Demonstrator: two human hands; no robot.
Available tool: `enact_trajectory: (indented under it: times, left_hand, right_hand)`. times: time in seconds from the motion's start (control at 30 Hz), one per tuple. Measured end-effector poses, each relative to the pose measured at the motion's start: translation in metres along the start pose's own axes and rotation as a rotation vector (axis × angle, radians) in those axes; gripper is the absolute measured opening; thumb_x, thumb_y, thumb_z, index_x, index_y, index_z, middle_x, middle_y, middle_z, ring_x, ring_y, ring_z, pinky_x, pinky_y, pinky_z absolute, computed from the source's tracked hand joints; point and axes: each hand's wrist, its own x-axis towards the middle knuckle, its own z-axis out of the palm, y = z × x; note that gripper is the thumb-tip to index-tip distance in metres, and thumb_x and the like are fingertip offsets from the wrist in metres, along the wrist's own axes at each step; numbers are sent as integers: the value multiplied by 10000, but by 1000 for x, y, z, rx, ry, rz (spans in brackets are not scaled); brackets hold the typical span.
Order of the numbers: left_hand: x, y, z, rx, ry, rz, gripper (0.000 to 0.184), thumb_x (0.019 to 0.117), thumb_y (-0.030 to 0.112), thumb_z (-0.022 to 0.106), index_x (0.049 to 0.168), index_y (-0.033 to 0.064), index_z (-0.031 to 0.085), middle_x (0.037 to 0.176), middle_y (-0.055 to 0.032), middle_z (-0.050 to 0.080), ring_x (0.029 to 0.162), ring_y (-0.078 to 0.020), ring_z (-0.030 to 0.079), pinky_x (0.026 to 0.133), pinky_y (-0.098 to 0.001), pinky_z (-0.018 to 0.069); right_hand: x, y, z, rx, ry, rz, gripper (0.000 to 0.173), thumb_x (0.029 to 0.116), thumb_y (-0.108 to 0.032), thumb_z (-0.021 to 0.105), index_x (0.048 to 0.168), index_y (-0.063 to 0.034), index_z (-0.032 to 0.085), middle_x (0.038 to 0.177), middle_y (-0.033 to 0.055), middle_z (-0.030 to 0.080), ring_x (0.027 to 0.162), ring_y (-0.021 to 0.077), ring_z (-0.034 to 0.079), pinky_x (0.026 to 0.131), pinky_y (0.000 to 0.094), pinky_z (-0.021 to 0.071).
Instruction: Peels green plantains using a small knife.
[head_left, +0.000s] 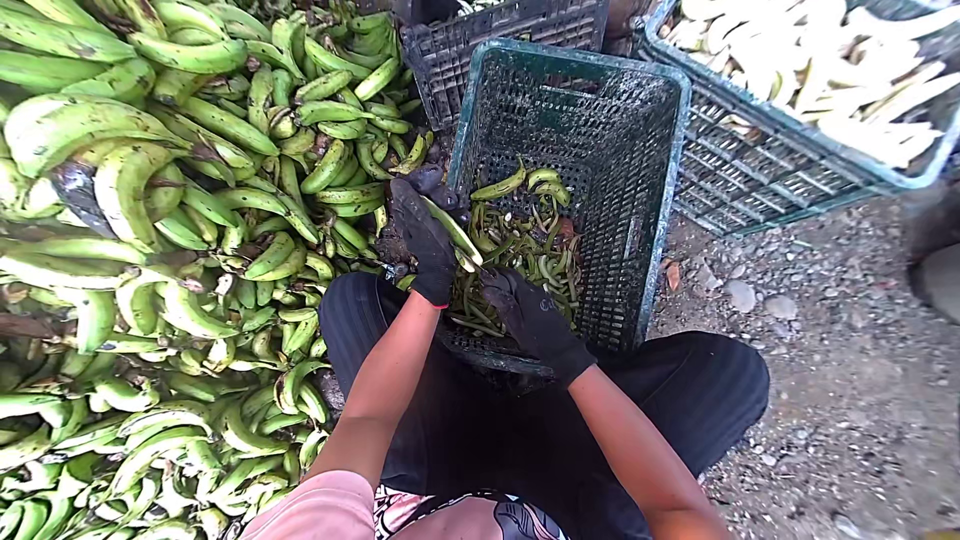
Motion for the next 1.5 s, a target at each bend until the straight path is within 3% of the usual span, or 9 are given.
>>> enact_trajectory:
  times: [0.27, 0.5, 0.83, 0.93, 1.03, 1.1, 1.27, 1.37, 1.5]
  left_hand:
    - [-23, -6, 4, -371, -158, -321, 664, 1078, 358, 16, 886, 172, 623, 610, 36, 623, 540, -106, 631, 527, -267, 567]
    - [-38, -16, 6, -470, -216, -464, 697, 1079, 387, 67, 859, 161, 689, 639, 10, 664, 606, -123, 670, 621, -295, 591]
    - [-51, -23, 12, -391, -92, -631, 666, 1088, 442, 48, 1054, 109, 624, 836, -56, 708, 866, -205, 713, 844, -402, 595]
    - [-57, -27, 6, -328, -245, -553, 686, 1035, 648, 227, 1326, 102, 522, 998, -44, 702, 944, -172, 693, 866, -375, 589]
    - [-55, -22, 5, -279, -426, -550, 521, 1039, 443, 487, 1426, 98, 434, 1072, -28, 695, 880, -103, 703, 751, -265, 613]
    - [-51, -24, 0, -299, -532, -566, 447, 1052, 255, 431, 1473, 103, 412, 1186, -36, 656, 1008, -102, 664, 880, -286, 576]
    - [-50, -21, 3, -549, -631, -632, 354, 1010, 193, 486, 1349, 101, 533, 1109, -37, 698, 946, -109, 692, 837, -289, 598]
    - [-50, -16, 3, -582, -657, -678, 185, 997, 225, 530, 1078, 126, 664, 920, -29, 717, 785, -108, 691, 730, -291, 597]
    - [-50, -26, 4, -496, -588, -714, 284, 1054, 299, 453, 1174, 114, 631, 954, -51, 697, 802, -129, 682, 735, -303, 599]
  right_hand:
    - [7, 3, -2, -32, 36, -19, 570, 1064, -499, 436, 1433, -76, 531, 1046, 182, 696, 893, 355, 696, 769, 586, 554]
    - [10, 8, 0, -113, 83, 51, 564, 1060, -503, 449, 1464, -117, 521, 1110, 208, 685, 985, 403, 685, 797, 614, 545]
    - [17, -3, -24, -190, -25, 155, 497, 1088, -389, 416, 1491, -105, 487, 1114, 204, 692, 1008, 406, 685, 831, 623, 525]
    - [17, 8, -33, -19, -59, 74, 517, 1081, -517, 334, 1248, -83, 560, 830, 121, 614, 739, 301, 631, 668, 543, 510]
    - [13, 20, -45, 341, -160, 76, 517, 1079, -512, 346, 1296, -97, 565, 760, 24, 591, 609, 141, 590, 585, 359, 541]
    - [10, 22, -54, 597, -225, 155, 512, 1080, -516, 371, 1315, -103, 561, 675, 17, 610, 534, 109, 605, 514, 275, 548]
    - [6, 26, -70, 922, -405, 198, 445, 1078, -507, 397, 1277, -144, 560, 605, 44, 607, 486, 149, 636, 472, 298, 580]
    - [7, 38, -75, 1136, -535, 106, 326, 1069, -427, 486, 1301, -201, 530, 627, 24, 639, 514, 161, 675, 501, 328, 617]
    - [7, 28, -76, 965, -426, 273, 418, 1079, -509, 411, 1335, -193, 509, 662, 50, 590, 459, 164, 595, 446, 343, 576]
